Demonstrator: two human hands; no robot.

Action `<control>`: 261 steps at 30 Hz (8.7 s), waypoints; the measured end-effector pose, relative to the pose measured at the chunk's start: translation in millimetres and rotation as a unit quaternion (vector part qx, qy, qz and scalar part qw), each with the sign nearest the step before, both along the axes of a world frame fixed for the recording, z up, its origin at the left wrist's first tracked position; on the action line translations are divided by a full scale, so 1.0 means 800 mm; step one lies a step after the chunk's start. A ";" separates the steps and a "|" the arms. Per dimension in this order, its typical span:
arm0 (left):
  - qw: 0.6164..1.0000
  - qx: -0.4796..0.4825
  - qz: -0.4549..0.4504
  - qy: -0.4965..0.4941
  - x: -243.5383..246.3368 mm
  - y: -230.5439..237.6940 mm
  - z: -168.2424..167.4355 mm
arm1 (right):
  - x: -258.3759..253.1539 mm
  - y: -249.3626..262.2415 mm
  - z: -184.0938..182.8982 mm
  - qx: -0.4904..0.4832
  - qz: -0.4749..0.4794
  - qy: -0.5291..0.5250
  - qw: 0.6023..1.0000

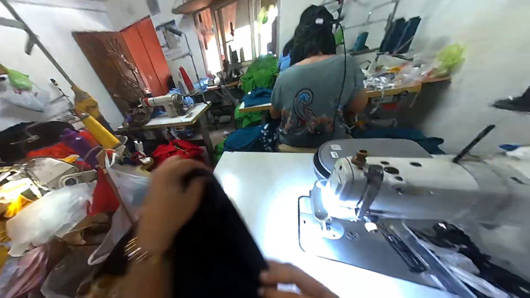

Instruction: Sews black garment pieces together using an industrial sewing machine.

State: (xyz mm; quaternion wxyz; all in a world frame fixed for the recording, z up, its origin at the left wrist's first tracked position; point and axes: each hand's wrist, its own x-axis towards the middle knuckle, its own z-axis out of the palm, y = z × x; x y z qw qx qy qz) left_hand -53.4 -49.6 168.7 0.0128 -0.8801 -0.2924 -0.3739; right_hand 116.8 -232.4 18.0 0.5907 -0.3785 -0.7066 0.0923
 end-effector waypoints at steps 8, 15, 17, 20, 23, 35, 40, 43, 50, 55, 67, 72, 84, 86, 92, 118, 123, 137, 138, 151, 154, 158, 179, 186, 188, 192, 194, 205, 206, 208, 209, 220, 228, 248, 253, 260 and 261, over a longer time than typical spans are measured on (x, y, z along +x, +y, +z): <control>0.873 -0.466 -0.018 0.145 0.232 -0.011 -0.210 | 0.112 -0.050 -0.147 -0.129 -0.278 -0.290 0.907; 0.868 -0.460 -0.114 0.150 0.236 -0.001 -0.230 | 0.144 -0.027 -0.116 -0.079 -0.201 -0.423 0.880; 0.876 -0.458 -0.112 0.103 0.234 -0.002 -0.235 | 0.147 -0.024 -0.105 -0.059 -0.172 -0.451 0.874; 0.882 -0.461 -0.083 0.051 0.237 -0.005 -0.242 | 0.156 -0.024 -0.101 -0.059 -0.146 -0.426 0.891; 0.909 -0.404 -0.034 0.099 0.245 -0.010 -0.243 | 0.167 -0.027 -0.106 -0.069 -0.144 -0.376 0.913; 0.944 -0.253 -0.079 0.199 0.301 0.007 -0.257 | 0.188 -0.042 -0.131 -0.109 -0.190 -0.361 0.906; 0.931 -0.256 -0.080 0.249 0.330 0.017 -0.260 | 0.195 -0.044 -0.135 -0.127 -0.226 -0.343 0.903; 0.934 -0.245 -0.092 0.242 0.339 0.022 -0.268 | 0.197 -0.044 -0.138 -0.133 -0.239 -0.331 0.903; 0.936 -0.274 -0.112 0.188 0.343 0.020 -0.277 | 0.196 -0.045 -0.140 -0.135 -0.257 -0.320 0.902; 0.933 -0.295 -0.124 0.167 0.345 0.021 -0.279 | 0.195 -0.045 -0.139 -0.140 -0.261 -0.320 0.900; 0.959 -0.207 -0.114 0.157 0.341 0.020 -0.295 | 0.181 -0.042 -0.136 -0.146 -0.264 -0.335 0.892; 0.972 -0.191 -0.082 0.112 0.266 -0.054 -0.275 | 0.174 -0.042 -0.135 -0.144 -0.277 -0.336 0.888; 0.951 -0.205 -0.087 0.214 0.239 -0.075 -0.295 | 0.180 -0.040 -0.137 -0.147 -0.281 -0.315 0.894; 0.953 -0.204 -0.093 0.202 0.240 -0.073 -0.295 | 0.180 -0.039 -0.138 -0.147 -0.284 -0.309 0.896; 0.952 -0.233 -0.084 0.179 0.249 -0.067 -0.290 | 0.181 -0.033 -0.138 -0.154 -0.294 -0.297 0.896; 0.948 -0.229 -0.067 0.211 0.244 -0.076 -0.286 | 0.179 -0.039 -0.144 -0.118 -0.298 -0.313 0.894; 0.946 -0.232 -0.062 0.220 0.247 -0.079 -0.287 | 0.179 -0.044 -0.144 -0.116 -0.298 -0.310 0.895; 0.944 -0.237 -0.072 0.216 0.248 -0.070 -0.284 | 0.178 -0.036 -0.137 -0.140 -0.299 -0.321 0.888; 0.943 -0.242 -0.067 0.220 0.251 -0.068 -0.285 | 0.179 -0.036 -0.137 -0.142 -0.300 -0.322 0.887; 0.932 -0.089 -0.221 0.273 0.197 -0.010 -0.243 | 0.140 -0.035 -0.120 -0.232 -0.375 -0.160 0.883; 0.931 -0.081 -0.206 0.292 0.160 0.014 -0.207 | 0.090 -0.038 -0.078 -0.441 -0.234 0.068 0.864; 0.901 -0.135 -0.148 0.384 0.147 0.022 -0.155 | 0.062 0.054 -0.054 -0.603 -0.007 0.241 0.760; 0.863 -0.036 -0.363 0.350 0.141 -0.063 -0.162 | 0.183 0.032 -0.110 -0.091 -0.272 -0.323 0.902; 0.862 -0.135 -0.440 0.214 0.165 -0.083 -0.190 | 0.151 -0.004 -0.121 -0.090 -0.263 -0.341 0.898; 0.888 -0.175 -0.394 0.159 0.182 -0.082 -0.215 | 0.133 -0.029 -0.125 -0.119 -0.293 -0.302 0.899; 0.914 -0.200 -0.215 0.282 0.196 -0.092 -0.272 | 0.117 -0.067 -0.138 -0.115 -0.301 -0.321 0.890; 0.930 -0.172 -0.158 0.284 0.195 -0.108 -0.289 | 0.121 -0.078 -0.139 -0.119 -0.293 -0.321 0.893; 0.938 -0.179 -0.112 0.276 0.202 -0.123 -0.293 | 0.135 -0.085 -0.144 -0.122 -0.294 -0.297 0.900; 0.936 -0.183 -0.112 0.278 0.203 -0.120 -0.292 | 0.135 -0.081 -0.144 -0.121 -0.297 -0.296 0.900; 0.937 -0.184 -0.112 0.276 0.207 -0.114 -0.292 | 0.137 -0.074 -0.144 -0.116 -0.305 -0.294 0.898; 0.938 -0.182 -0.112 0.273 0.209 -0.111 -0.293 | 0.137 -0.071 -0.144 -0.115 -0.309 -0.293 0.897; 0.921 -0.216 -0.109 0.304 0.229 -0.089 -0.283 | 0.148 -0.050 -0.146 -0.131 -0.327 -0.281 0.893; 0.913 -0.243 -0.133 0.301 0.251 -0.055 -0.279 | 0.158 -0.010 -0.145 -0.137 -0.346 -0.263 0.890; 0.940 -0.157 -0.210 0.217 0.179 -0.099 -0.277 | 0.127 -0.083 -0.131 -0.086 -0.289 -0.293 0.907; 0.955 -0.111 -0.137 0.237 0.177 -0.122 -0.300 | 0.132 -0.095 -0.146 -0.106 -0.285 -0.298 0.905; 0.951 -0.127 -0.141 0.244 0.193 -0.100 -0.294 | 0.140 -0.075 -0.147 -0.124 -0.303 -0.276 0.904; 0.949 -0.134 -0.140 0.250 0.195 -0.097 -0.292 | 0.141 -0.072 -0.148 -0.127 -0.310 -0.277 0.901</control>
